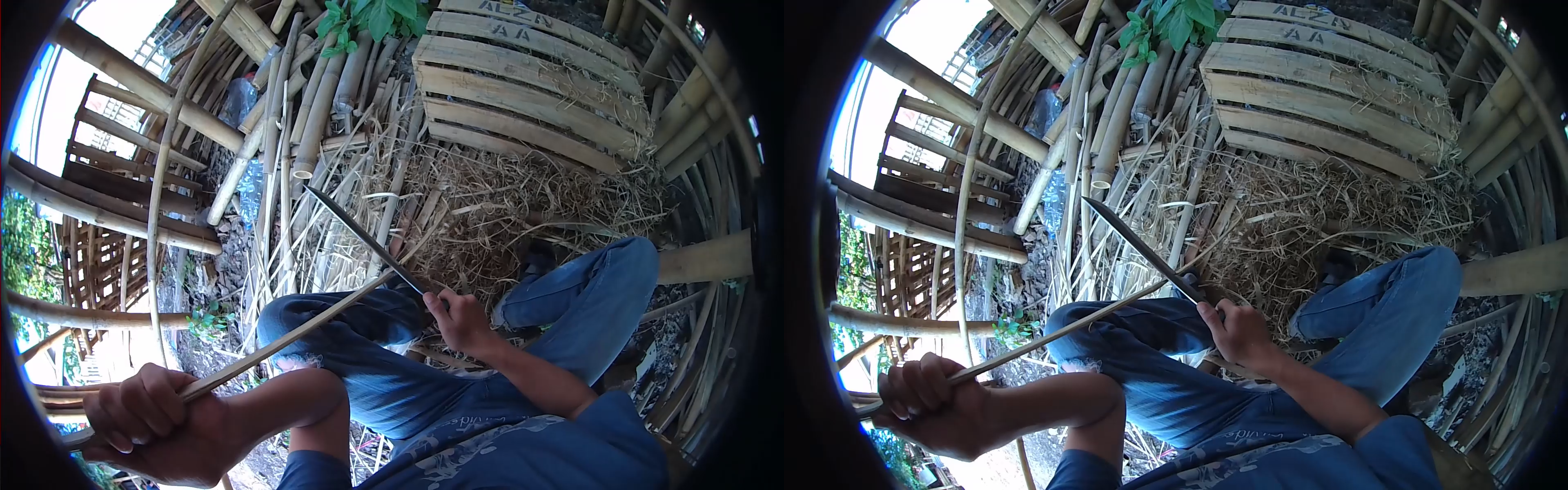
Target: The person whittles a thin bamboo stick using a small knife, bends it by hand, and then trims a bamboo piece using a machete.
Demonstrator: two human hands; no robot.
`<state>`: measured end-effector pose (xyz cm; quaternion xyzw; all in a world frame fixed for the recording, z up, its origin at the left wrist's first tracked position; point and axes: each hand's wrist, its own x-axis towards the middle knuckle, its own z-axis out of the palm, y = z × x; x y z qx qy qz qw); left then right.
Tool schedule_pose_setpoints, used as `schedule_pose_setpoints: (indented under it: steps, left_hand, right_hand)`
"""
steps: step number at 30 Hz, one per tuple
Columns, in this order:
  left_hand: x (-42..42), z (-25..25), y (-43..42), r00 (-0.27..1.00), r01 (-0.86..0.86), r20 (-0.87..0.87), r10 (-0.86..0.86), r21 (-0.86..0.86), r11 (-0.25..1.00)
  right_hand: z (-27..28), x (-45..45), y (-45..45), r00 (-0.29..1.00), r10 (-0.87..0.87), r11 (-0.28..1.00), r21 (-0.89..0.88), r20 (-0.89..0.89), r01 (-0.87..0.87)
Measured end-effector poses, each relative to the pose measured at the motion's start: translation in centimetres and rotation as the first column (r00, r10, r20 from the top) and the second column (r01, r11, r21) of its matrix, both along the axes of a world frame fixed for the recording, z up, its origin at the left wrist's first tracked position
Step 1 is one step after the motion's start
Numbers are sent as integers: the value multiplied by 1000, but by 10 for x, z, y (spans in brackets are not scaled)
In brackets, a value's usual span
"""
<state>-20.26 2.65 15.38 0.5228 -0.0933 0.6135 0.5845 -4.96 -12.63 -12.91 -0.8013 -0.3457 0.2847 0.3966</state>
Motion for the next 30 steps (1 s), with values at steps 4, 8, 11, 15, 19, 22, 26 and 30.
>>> schedule_pose_setpoints:
  steps: [4,8,11,15,19,22,26,30]
  left_hand:
    - [3,-2,-3,992,-129,-6,129,12,992]
    - [-10,4,-9,997,-71,44,71,11,997]
    - [-6,2,-8,998,18,62,-18,12,1000]
    - [-16,1,-9,999,27,21,-27,9,1000]
    - [-40,9,-11,996,76,53,-76,-1,997]
    - [-58,15,-11,998,24,49,-25,19,1000]
    - [-90,34,-10,999,31,13,-32,40,999]
    - [-123,72,-1,981,191,-32,-189,233,953]
  right_hand:
    - [29,-6,2,1000,6,999,35,22,-6]
    - [19,-2,5,1000,15,999,34,-11,-15]
    - [-12,7,3,996,-18,999,-45,82,22]
    - [-10,16,-1,990,-7,996,-84,138,19]
    - [-26,21,1,967,-15,1000,-15,253,20]
    - [-31,35,-2,995,8,978,-208,103,14]
    - [-31,38,-5,972,43,982,-188,230,1]
    - [-39,52,-5,974,-39,963,-252,223,96]
